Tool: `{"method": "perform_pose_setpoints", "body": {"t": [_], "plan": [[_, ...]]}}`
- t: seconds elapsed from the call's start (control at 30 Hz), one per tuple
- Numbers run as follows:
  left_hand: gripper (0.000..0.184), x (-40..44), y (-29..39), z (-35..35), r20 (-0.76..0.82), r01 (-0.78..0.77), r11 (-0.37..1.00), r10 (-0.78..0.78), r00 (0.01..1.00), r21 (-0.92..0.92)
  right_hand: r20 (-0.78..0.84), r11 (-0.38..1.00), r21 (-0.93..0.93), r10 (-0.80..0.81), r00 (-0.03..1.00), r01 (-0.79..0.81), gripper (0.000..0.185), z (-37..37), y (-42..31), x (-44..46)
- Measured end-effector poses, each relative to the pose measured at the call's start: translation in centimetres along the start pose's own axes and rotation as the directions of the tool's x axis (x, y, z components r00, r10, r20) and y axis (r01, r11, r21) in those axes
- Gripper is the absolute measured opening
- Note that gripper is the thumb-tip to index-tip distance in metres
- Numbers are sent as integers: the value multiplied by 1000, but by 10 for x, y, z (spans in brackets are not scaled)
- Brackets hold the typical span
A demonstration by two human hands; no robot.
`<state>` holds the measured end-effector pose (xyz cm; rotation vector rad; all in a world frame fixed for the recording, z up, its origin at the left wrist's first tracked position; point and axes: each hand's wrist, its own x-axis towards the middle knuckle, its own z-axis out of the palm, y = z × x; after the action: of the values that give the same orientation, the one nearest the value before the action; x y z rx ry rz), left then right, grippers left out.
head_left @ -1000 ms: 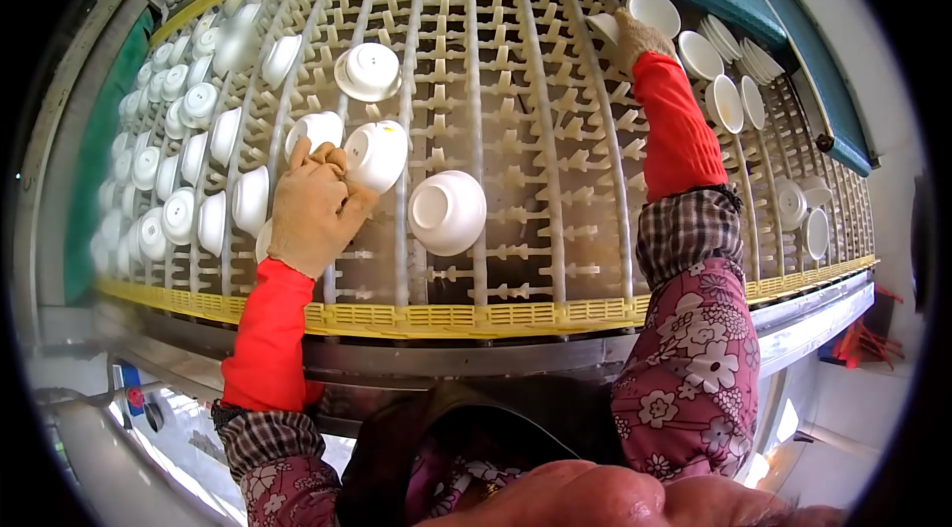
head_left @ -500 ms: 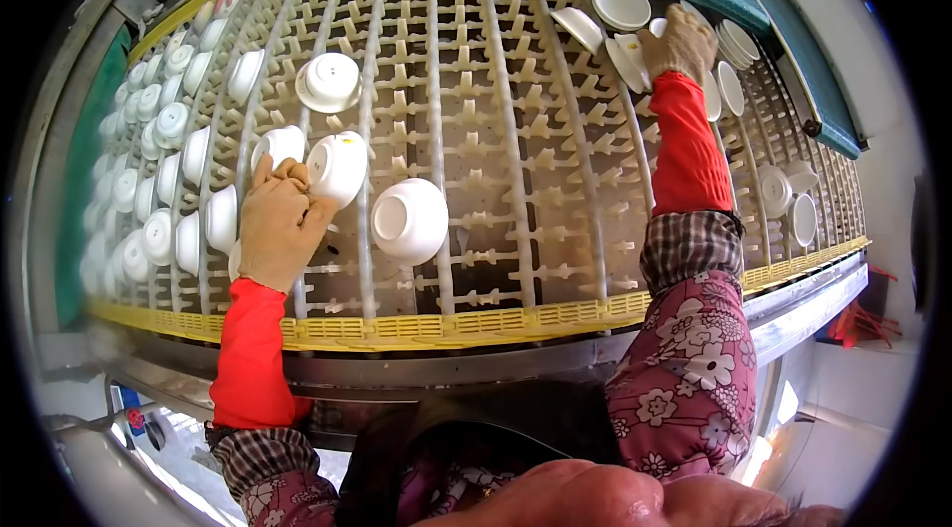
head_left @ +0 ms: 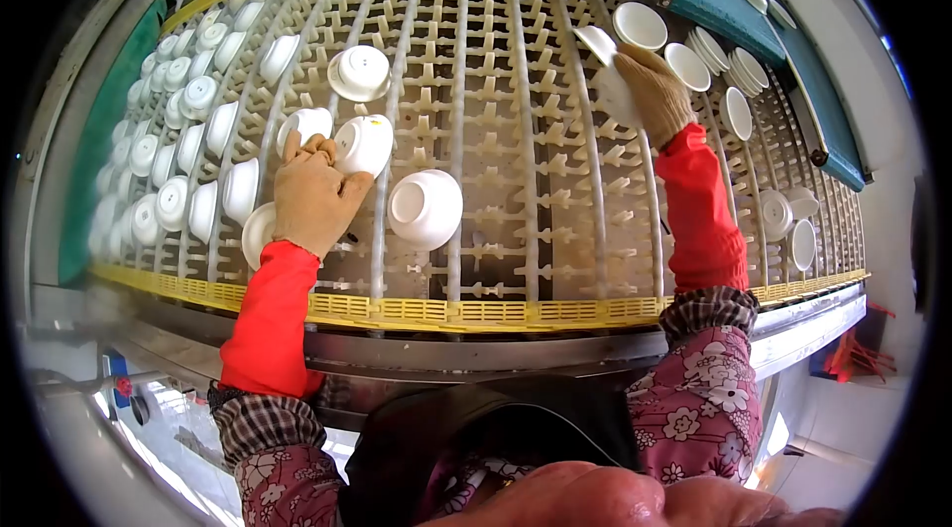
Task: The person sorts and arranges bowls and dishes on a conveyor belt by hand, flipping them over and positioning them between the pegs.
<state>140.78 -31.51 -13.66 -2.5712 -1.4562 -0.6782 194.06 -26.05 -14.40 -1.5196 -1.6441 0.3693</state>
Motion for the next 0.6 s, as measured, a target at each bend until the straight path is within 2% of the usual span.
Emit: {"method": "perform_pose_setpoints", "body": {"t": [0.03, 0.07, 0.17, 0.2, 0.23, 0.27, 0.3, 0.33, 0.37, 0.4, 0.43, 0.47, 0.53, 0.57, 0.6], "plan": [[40, 0, -1, 3, -10, -8, 1000, 8, 1000, 0, 7, 973, -64, -222, 975, 222, 62, 13, -19, 6], [39, 0, -1, 4, -21, -15, 1000, 15, 1000, 1, 107, 690, -418, -609, 786, 592, 64, 27, -39, 12], [39, -2, -8, -1, 24, -13, 1000, 13, 1000, -6, -30, 672, -387, -693, 720, 631, 68, 84, -81, 16], [40, -2, -6, -4, 37, 29, 999, -28, 999, -38, 92, 936, 198, -313, 945, 290, 54, 91, -91, 13], [40, -2, -3, -7, 50, 69, 995, -65, 997, -72, 195, 719, 655, 134, 971, -231, 44, 98, -101, 9], [41, -1, 1, -7, 60, 108, 988, -102, 993, -111, 194, 459, 826, 313, 930, -327, 48, 109, -87, 16], [41, -2, 2, -4, 64, 116, 989, -111, 992, -96, 23, 730, 641, 290, 957, -236, 60, 106, -67, 23], [41, -3, -2, -1, 68, 124, 989, -119, 991, -82, -139, 935, 328, 186, 973, -133, 67, 92, -43, 29], [41, -3, -5, 2, 75, 131, 989, -126, 989, -66, -238, 991, 109, 96, 967, -72, 64, 74, -15, 34], [41, -3, -6, 5, 70, 139, 989, -135, 988, -53, -311, 993, -116, -12, 950, -26, 61, 54, 8, 34], [41, -4, -7, 9, 66, 150, 988, -148, 987, -35, -271, 932, -315, 96, 958, -183, 56, 24, 7, 32], [41, -5, -7, 11, 62, 167, 986, -165, 984, -14, -248, 809, -500, 208, 946, -309, 51, -5, 5, 30], [42, -2, -1, 8, 59, 165, 986, -164, 985, -6, -339, 703, -639, 109, 934, -313, 46, -43, 36, 14], [43, -2, 1, 7, 66, 180, 984, -178, 982, -11, -194, 595, -778, 82, 977, -205, 45, -63, 80, 10], [43, -1, 2, 7, 73, 192, 981, -191, 979, -17, -133, 539, -826, 98, 986, -165, 44, -68, 99, 8]]}}
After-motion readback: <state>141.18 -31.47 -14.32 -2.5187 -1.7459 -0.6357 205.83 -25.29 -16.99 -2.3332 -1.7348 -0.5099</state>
